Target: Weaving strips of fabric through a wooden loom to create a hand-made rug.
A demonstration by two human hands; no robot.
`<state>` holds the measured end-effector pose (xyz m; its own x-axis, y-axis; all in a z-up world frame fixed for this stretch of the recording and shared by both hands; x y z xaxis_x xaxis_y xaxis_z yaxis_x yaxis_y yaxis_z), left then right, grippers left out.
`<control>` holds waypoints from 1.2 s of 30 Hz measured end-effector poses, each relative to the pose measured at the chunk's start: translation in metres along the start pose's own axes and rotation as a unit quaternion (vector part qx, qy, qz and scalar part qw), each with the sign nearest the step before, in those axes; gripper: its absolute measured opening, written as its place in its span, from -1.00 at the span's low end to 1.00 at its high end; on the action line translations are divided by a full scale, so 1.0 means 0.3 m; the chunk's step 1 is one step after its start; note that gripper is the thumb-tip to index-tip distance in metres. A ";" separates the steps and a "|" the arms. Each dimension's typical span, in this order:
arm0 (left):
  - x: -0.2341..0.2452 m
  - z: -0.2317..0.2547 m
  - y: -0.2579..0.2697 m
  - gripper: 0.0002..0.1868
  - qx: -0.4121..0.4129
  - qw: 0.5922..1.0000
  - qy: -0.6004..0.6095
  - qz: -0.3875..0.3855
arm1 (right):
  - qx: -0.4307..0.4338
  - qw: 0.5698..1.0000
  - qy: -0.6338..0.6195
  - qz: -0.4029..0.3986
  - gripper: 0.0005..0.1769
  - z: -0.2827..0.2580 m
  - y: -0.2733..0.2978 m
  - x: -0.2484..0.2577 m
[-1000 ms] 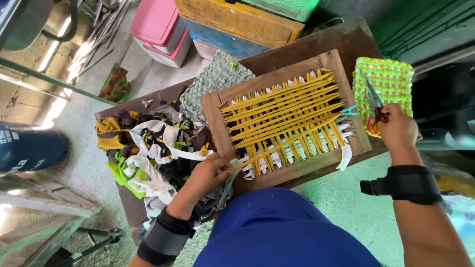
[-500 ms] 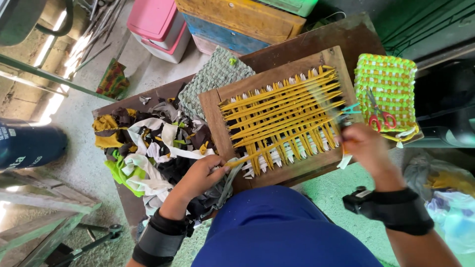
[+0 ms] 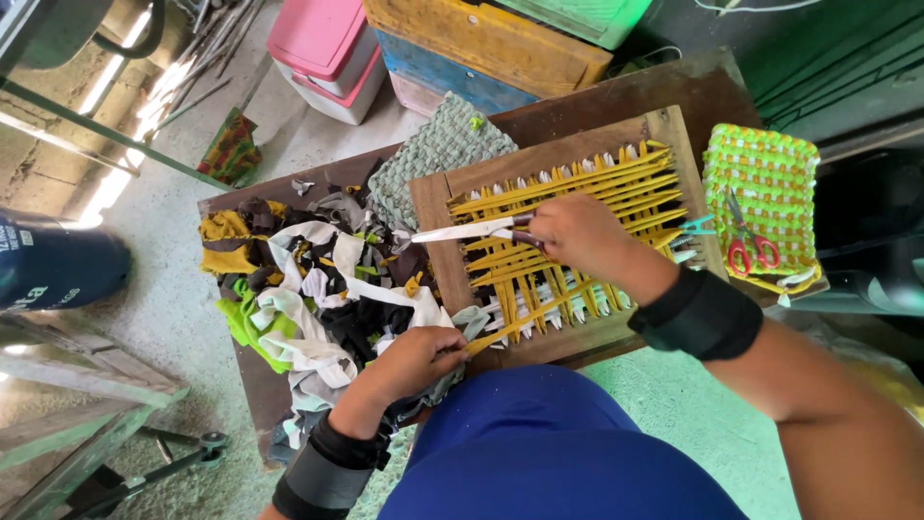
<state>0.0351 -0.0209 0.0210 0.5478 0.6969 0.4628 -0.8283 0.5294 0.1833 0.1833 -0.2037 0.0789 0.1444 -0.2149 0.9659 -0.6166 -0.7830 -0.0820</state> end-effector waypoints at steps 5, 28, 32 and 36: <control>0.011 0.016 0.018 -0.82 -0.025 0.998 0.016 0.048 | 0.127 0.991 0.013 0.030 -0.91 -0.114 -0.174 0.117; 0.054 -0.009 0.069 -0.82 -0.034 0.985 0.036 0.167 | 0.229 0.967 -0.109 0.007 -0.73 -0.348 -0.191 0.040; 0.138 -0.047 0.114 -0.75 0.051 0.984 -0.011 0.170 | 0.134 0.980 -0.121 -0.088 -0.77 -0.194 0.013 -0.042; 0.153 -0.103 0.143 -0.76 0.154 0.980 0.042 0.121 | 0.019 0.984 -0.132 -0.122 -0.71 -0.035 0.236 -0.178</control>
<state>0.0284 0.0487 0.0234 0.3289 0.8284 0.4535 -0.9237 0.1821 0.3372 0.1238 -0.2416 0.0240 0.4828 -0.1582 0.8613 -0.5109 -0.8497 0.1303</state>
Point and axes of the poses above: each hand's wrist, its own y-axis away from the middle knuckle, its own x-axis out of the back of the hand, z = x × y, the point moved 8 cm from there along -y, towards the middle knuckle, and after that the axes turned 3 degrees about z, right-handed, at the moved point
